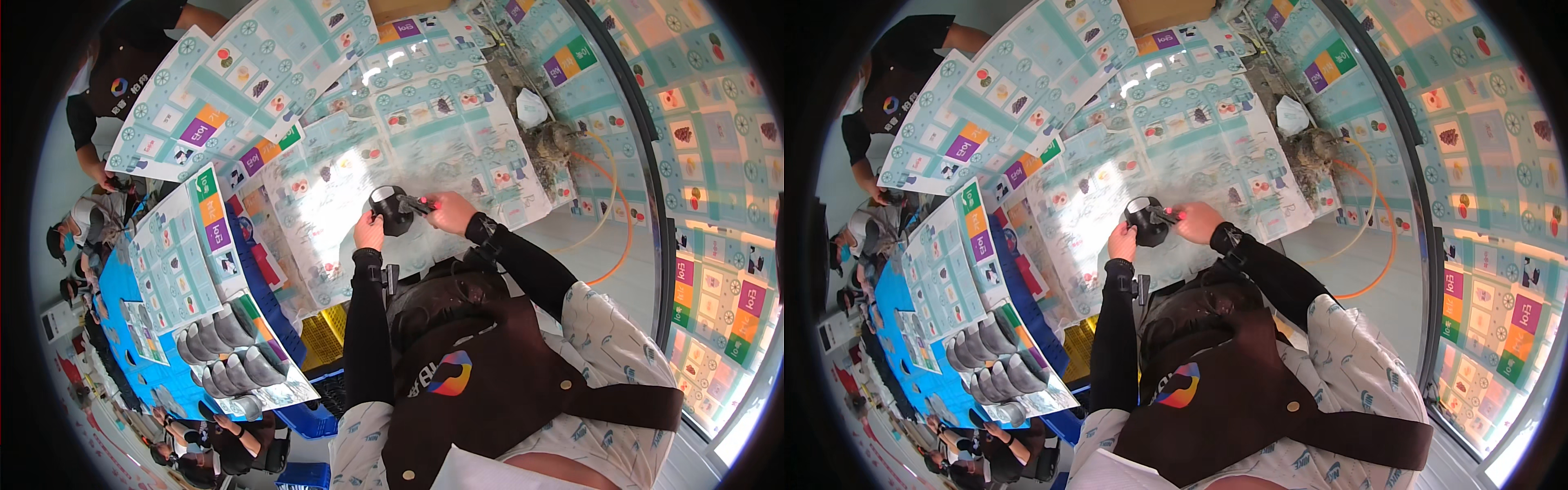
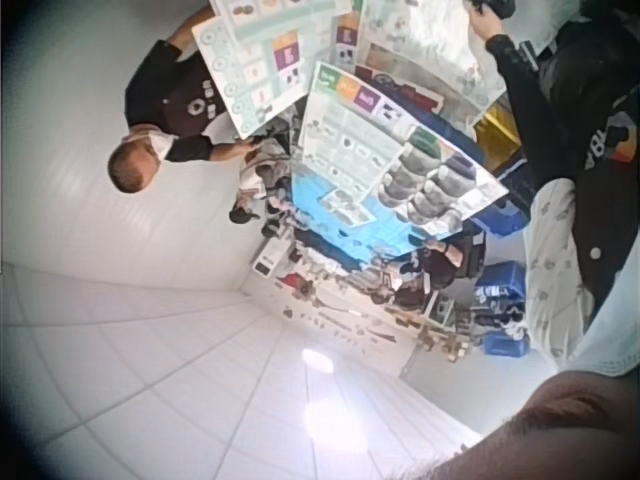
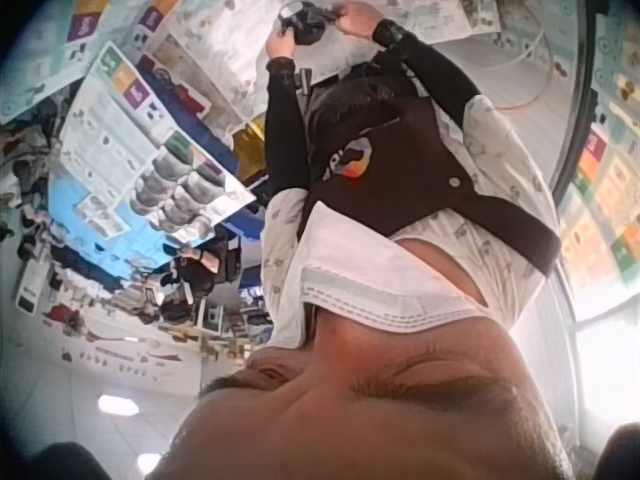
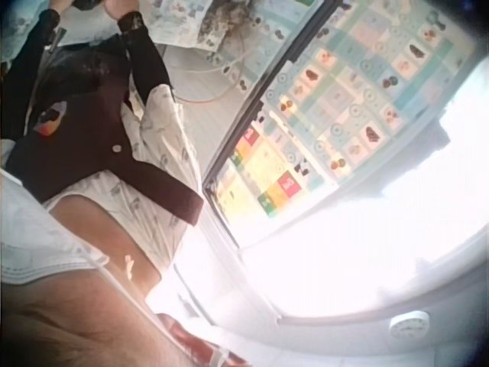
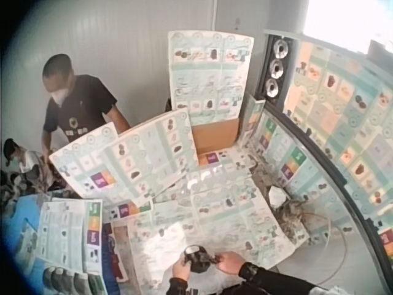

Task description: Apply adhesive or sealant to shoe components using a manual dispensing tool.

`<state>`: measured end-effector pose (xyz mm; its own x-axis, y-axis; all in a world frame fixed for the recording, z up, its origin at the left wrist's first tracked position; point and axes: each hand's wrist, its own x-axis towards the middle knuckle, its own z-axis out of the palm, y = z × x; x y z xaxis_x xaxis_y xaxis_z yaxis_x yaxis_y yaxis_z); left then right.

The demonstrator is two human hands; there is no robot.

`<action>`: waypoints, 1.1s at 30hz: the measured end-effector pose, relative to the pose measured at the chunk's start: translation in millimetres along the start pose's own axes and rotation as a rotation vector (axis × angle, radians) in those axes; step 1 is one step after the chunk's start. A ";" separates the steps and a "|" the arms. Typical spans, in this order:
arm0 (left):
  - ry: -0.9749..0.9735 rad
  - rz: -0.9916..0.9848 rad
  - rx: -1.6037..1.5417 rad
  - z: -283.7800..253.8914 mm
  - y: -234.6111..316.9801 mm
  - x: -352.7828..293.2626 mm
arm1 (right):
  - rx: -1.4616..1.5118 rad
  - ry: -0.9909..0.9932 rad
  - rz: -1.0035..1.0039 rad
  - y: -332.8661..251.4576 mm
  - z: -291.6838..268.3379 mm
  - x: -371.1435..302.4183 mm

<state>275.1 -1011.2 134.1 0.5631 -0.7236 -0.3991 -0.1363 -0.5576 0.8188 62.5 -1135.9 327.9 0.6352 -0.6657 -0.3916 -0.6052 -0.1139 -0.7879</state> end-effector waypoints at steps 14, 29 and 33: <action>-0.244 -0.282 -0.325 -15.2 19.0 -5.3 | -0.256 0.167 -0.113 6.3 15.6 21.7; -0.240 -0.245 -0.307 -11.3 29.9 -11.9 | -0.383 0.060 0.148 3.3 1.8 -8.2; -0.237 -0.233 -0.293 -8.0 30.8 -10.6 | -0.307 0.060 0.103 4.2 7.5 -7.2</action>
<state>271.4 -1017.4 166.8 0.3445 -0.6843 -0.6428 0.2282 -0.6031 0.7643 59.0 -1126.0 323.8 0.5388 -0.7269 -0.4258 -0.7872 -0.2544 -0.5618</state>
